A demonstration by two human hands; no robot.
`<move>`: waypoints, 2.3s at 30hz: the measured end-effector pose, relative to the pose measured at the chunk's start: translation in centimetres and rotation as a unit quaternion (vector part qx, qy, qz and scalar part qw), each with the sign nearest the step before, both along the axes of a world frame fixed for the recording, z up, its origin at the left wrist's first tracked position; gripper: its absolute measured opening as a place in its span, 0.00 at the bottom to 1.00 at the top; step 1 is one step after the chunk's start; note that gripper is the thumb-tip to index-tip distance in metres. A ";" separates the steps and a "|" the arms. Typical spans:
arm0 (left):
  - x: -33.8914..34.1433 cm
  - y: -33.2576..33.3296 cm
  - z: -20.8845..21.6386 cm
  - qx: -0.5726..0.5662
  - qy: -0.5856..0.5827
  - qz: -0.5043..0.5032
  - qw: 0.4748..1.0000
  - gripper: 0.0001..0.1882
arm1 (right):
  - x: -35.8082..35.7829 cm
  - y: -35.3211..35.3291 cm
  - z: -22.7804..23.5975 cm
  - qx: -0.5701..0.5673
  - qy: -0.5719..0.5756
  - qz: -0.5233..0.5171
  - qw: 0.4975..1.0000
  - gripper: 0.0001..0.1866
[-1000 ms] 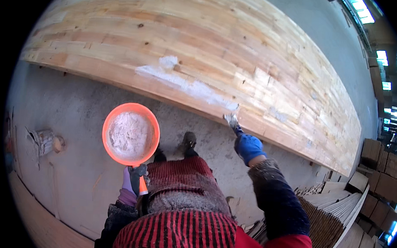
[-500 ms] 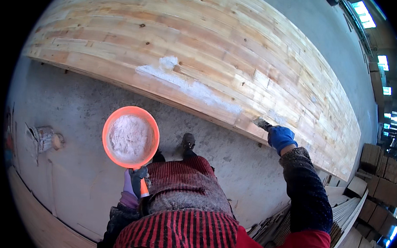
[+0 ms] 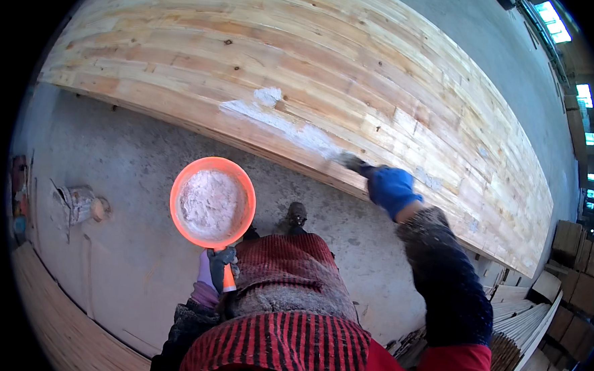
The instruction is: The person uses a putty knife to scoop a white filler from an orange bowl and applies it to gaps and knots on a large wooden panel. They repeatedly spread the filler across the surface, occasionally dipping the tool back into the bowl to reload. The person moves along the panel to cover different areas, smoothing the filler into the wood grain.
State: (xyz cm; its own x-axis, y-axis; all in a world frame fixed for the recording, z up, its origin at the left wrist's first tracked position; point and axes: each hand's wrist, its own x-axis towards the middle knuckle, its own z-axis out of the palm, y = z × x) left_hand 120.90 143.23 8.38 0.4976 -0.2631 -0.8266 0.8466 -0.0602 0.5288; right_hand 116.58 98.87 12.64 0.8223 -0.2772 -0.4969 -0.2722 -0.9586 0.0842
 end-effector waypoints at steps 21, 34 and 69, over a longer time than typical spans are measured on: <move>-1.6 0.0 -0.6 0.006 -0.001 0.064 0.998 0.08 | 2.2 -3.4 -1.9 -0.029 0.110 0.114 0.987 0.17; -1.3 -2.0 0.9 -0.023 -0.001 0.097 0.995 0.06 | 0.8 -9.4 0.6 -0.031 0.075 0.089 0.993 0.19; 14.5 66.4 -10.7 -0.006 -0.081 0.595 0.800 0.10 | 57.0 92.5 -27.7 0.434 0.011 0.293 0.852 0.17</move>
